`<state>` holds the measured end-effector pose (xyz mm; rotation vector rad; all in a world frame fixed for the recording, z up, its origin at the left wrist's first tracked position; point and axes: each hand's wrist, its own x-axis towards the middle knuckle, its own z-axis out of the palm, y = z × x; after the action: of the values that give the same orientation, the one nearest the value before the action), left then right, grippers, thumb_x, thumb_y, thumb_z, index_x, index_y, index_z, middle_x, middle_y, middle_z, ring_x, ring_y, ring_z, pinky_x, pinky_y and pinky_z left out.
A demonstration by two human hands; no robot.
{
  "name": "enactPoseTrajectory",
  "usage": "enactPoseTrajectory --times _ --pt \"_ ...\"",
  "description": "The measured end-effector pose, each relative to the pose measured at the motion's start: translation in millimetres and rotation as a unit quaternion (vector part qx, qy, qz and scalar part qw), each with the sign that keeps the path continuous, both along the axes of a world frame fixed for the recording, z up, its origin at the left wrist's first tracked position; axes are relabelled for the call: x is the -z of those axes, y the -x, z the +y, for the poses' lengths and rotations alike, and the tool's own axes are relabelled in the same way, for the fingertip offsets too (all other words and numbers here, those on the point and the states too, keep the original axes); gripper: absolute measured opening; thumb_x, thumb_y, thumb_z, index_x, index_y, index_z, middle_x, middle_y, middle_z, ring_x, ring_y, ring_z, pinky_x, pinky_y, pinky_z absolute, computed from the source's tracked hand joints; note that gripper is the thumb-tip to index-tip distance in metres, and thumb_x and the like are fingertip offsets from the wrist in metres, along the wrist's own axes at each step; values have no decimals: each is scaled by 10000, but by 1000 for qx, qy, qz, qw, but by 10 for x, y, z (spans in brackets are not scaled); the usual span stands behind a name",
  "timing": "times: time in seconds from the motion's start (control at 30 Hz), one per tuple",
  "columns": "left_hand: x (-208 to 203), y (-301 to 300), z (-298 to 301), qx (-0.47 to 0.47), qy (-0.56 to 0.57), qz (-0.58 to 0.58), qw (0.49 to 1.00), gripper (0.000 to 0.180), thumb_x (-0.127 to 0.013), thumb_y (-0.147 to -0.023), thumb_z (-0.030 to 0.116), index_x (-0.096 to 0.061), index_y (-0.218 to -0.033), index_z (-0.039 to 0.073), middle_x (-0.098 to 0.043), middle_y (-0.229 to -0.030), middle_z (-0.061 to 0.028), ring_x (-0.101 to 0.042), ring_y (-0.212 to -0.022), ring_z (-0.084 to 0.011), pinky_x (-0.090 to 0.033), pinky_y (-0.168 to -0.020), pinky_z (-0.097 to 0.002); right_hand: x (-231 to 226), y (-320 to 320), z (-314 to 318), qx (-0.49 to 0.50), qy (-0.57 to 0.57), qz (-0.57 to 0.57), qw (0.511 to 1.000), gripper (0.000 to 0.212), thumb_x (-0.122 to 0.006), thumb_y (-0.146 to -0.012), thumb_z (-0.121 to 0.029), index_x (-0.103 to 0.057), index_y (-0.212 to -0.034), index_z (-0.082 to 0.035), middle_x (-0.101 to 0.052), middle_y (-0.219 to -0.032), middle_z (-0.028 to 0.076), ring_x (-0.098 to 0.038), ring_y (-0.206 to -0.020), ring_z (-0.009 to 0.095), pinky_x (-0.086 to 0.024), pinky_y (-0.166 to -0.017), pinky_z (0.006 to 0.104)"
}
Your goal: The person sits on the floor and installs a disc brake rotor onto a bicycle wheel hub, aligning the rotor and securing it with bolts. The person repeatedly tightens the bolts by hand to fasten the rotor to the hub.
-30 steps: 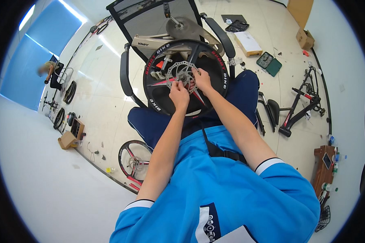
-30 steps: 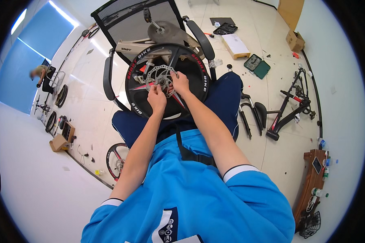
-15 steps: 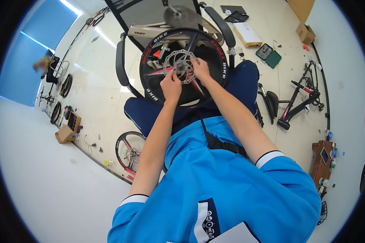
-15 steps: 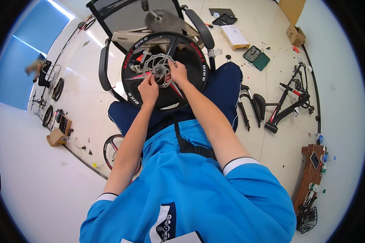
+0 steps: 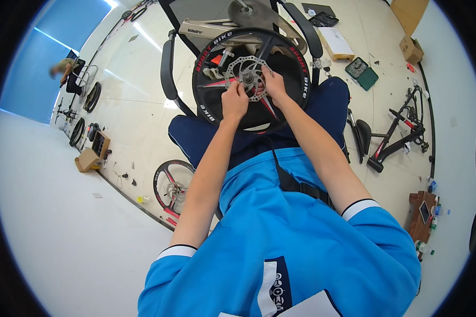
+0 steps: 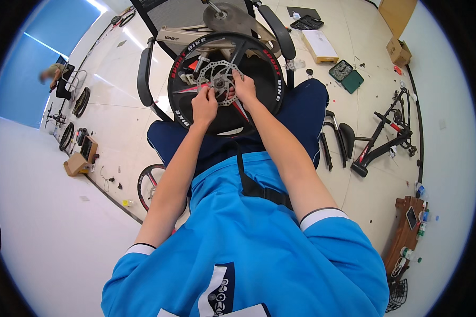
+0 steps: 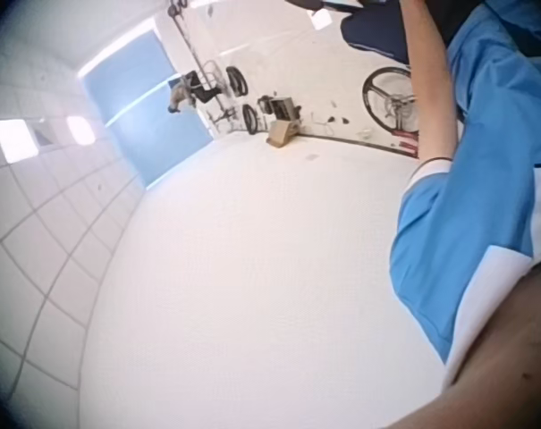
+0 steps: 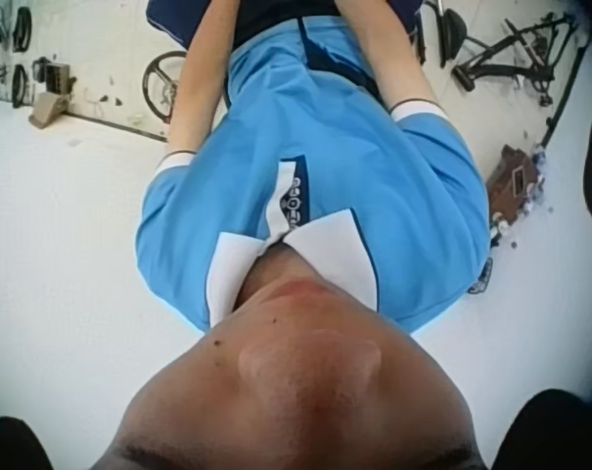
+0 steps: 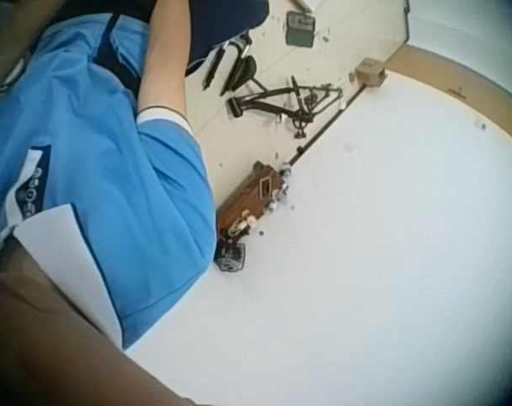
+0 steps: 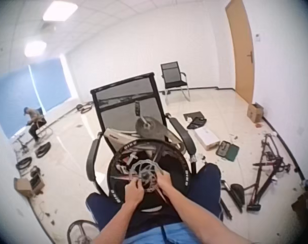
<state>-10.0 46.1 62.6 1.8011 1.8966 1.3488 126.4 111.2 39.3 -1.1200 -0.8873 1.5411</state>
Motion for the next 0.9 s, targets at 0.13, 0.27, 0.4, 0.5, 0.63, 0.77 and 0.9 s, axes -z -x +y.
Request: enactPoseTrajectory --times 0.13,0.27,0.4,0.5,0.63,0.77,0.9 --pt "-97 -42 5 36 78 47 995 219 -481 -965 199 -571 -938 1 -636 -829 -280 -609 -832 -486 -466 -726 -538 40 0 34 2 3 13 1000 454 -556 -964 -481 -561 -901 -32 -588 -698 73 -613 -538 193 -545 -489 323" --pt "-49 -64 48 35 96 19 995 241 -449 -979 208 -561 -963 -4 -634 -905 -303 -595 -900 -504 -448 -786 -559 8 19 13 4 19 11 1000 447 -553 -965 -478 -567 -915 -33 -595 -695 79 -610 -533 196 -542 -486 324" --pt "-113 -53 24 0 132 16 991 290 -419 -994 236 -574 -1056 -1 -642 -990 -298 -590 -957 -505 -448 -826 -550 19 6 20 -6 21 9 1000 450 -550 -966 -482 -565 -926 -34 -602 -694 83 -609 -529 195 -544 -487 327" --pt "-85 53 75 3 92 43 995 268 -420 -990 204 -550 -1084 -11 -641 -950 -321 -583 -931 -532 -449 -809 -572 24 13 21 -4 8 15 1000 458 -551 -964 -487 -564 -923 -31 -593 -689 80 -605 -526 196 -543 -488 328" --pt "-61 104 66 29 76 45 996 247 -431 -990 201 -559 -1084 12 -632 -930 -328 -587 -907 -525 -457 -792 -573 9 16 12 -4 19 12 1000 458 -551 -965 -488 -564 -922 -31 -585 -687 76 -603 -526 197 -543 -489 327" --pt "-94 129 60 71 70 90 991 214 -444 -988 197 -552 -1056 25 -633 -843 -313 -601 -839 -516 -469 -737 -576 27 1 19 -3 21 15 1000 455 -553 -964 -484 -565 -927 -31 -588 -686 78 -605 -524 198 -545 -491 327" --pt "-114 307 110 126 76 164 975 175 -455 -984 195 -534 -1039 49 -623 -786 -309 -605 -800 -513 -471 -714 -584 11 3 16 -6 27 15 1000 450 -556 -964 -478 -568 -937 -29 -601 -681 82 -610 -515 202 -549 -490 328"
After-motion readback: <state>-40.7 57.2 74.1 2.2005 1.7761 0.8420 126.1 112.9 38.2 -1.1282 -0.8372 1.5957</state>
